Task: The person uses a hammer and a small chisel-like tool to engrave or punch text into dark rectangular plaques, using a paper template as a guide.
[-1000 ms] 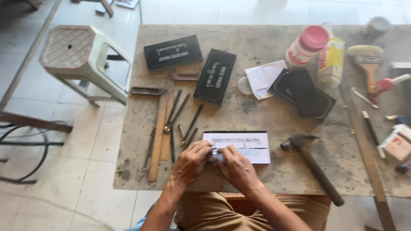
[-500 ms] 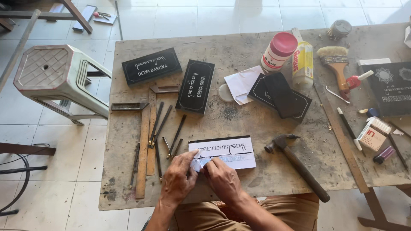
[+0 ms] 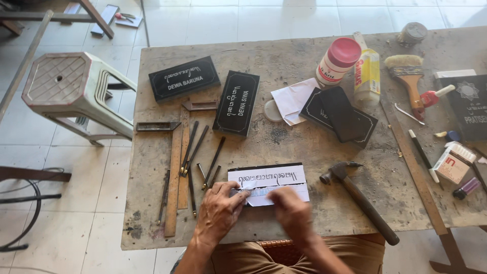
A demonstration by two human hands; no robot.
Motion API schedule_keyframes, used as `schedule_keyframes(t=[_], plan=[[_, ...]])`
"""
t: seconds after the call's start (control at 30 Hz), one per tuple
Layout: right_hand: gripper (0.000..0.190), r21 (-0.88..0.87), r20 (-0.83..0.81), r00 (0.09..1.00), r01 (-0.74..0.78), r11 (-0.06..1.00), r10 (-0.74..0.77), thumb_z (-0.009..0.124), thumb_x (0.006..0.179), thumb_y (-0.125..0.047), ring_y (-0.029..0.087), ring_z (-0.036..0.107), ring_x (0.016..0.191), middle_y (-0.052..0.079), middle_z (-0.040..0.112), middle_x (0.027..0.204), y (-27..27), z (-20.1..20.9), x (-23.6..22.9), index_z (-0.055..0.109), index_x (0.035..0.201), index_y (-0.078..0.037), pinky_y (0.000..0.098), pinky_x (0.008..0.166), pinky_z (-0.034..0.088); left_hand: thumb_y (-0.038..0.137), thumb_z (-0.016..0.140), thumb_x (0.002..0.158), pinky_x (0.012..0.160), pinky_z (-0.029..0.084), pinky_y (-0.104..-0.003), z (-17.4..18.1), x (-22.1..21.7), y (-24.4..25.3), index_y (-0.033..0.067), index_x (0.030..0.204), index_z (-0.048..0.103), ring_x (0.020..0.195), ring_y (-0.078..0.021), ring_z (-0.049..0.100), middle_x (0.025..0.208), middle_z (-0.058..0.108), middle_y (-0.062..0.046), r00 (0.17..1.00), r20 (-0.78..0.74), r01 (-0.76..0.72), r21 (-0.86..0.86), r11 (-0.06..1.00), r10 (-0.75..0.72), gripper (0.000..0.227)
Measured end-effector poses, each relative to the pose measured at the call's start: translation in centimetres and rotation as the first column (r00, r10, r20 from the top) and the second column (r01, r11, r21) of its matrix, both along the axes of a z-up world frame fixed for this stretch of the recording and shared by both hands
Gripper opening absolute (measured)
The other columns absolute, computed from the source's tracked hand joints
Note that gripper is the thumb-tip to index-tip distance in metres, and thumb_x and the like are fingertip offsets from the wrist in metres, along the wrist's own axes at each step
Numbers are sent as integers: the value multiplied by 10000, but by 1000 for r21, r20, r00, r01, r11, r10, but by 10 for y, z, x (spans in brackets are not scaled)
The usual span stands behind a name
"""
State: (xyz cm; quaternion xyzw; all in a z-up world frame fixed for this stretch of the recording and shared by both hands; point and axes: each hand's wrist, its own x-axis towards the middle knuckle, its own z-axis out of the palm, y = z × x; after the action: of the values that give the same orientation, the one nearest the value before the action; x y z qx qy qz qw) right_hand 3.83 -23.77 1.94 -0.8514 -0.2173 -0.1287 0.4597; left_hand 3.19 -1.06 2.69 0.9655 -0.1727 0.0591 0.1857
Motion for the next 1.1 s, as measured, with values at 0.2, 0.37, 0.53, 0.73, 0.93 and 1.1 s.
schedule_keyframes(t=[0.2,0.37,0.53,0.73,0.93,1.1], plan=[[352,-377,-157,899,327,866,-408,611,1007,-100,235,760,883,207,702,1260,-94,-10,48,642,1353,-46,309,670,665,331,651,981,733,527,-393,1,6,-2,146,1175,723,1008,-266,590,1138,688,-53,997,53,63,-29,998,-62,278],[476,-683,164,972,234,692,-167,558,1011,-259,240,609,1247,101,602,1484,-72,0,47,550,1473,-144,395,922,507,419,596,1002,722,547,-390,-17,14,-17,173,1516,512,938,-249,590,1131,661,-72,994,10,-109,41,993,108,576],[750,-820,138,990,128,558,-24,166,983,-743,295,-10,1597,-35,56,1733,-51,-21,24,163,1630,-365,613,1218,18,530,544,1011,685,528,-380,-18,7,-33,223,1433,612,934,-245,577,1113,613,-90,987,66,-160,190,969,150,526],[719,-808,153,988,103,580,37,207,953,-754,340,55,1586,-16,109,1714,-66,-8,17,199,1598,-435,641,1212,73,299,635,1029,543,451,-333,-15,31,-36,182,1026,683,680,-186,524,821,610,-49,976,179,-135,61,989,122,127],[491,-738,299,912,408,537,-282,547,940,-544,306,529,1318,22,625,1420,-102,-22,44,710,1300,-252,540,1026,443,102,697,954,815,619,-519,23,51,-31,71,1575,406,1036,-414,706,1153,705,-270,931,123,-311,-230,922,344,687],[403,-658,146,969,244,713,-197,663,953,-239,284,642,984,71,721,1235,-74,-5,47,669,1339,-125,411,805,566,270,696,937,855,561,-446,-5,24,-55,153,1329,664,1209,-313,610,1331,646,-127,969,179,-160,-64,985,169,410]])
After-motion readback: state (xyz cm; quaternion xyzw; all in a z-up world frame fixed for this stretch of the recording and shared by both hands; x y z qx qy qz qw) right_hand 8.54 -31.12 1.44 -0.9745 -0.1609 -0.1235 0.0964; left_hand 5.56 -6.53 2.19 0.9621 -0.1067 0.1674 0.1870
